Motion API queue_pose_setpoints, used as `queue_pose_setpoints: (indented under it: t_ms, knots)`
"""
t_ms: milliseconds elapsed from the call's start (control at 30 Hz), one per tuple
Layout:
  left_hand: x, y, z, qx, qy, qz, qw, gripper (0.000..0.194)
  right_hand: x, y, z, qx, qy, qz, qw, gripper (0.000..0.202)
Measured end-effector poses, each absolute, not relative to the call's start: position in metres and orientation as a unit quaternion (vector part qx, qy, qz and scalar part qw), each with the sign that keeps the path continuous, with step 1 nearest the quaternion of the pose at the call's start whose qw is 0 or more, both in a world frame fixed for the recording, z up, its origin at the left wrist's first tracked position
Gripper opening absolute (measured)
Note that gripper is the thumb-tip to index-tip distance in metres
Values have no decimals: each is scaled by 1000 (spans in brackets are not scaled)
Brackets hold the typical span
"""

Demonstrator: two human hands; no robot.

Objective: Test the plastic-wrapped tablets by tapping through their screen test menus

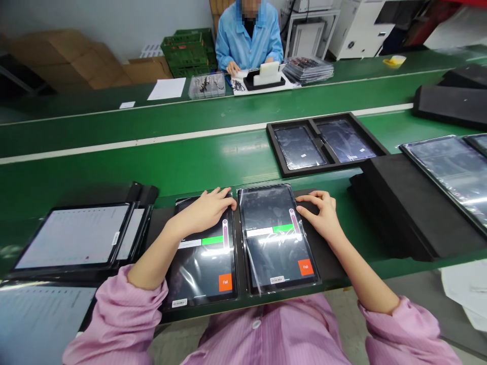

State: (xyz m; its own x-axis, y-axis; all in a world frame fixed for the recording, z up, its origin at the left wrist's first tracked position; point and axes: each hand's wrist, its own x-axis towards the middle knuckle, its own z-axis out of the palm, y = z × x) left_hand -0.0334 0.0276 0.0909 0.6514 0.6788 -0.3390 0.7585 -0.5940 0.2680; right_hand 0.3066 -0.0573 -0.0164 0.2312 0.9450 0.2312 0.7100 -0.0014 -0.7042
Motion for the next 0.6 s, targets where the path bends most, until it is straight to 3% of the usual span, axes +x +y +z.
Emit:
queue_pose_setpoints:
  t_ms: [300,467,600]
  knots:
    - [-42,34,85,890,395,-99,205,43,304,-54,-13,-699,-556,188,409,42]
    - [-41,35,85,896,391,-85,191,41,300,-57,9,-643,-410,283,582,32]
    - [-40,35,86,895,396,-89,186,41,286,-83,42,-570,-364,248,693,21]
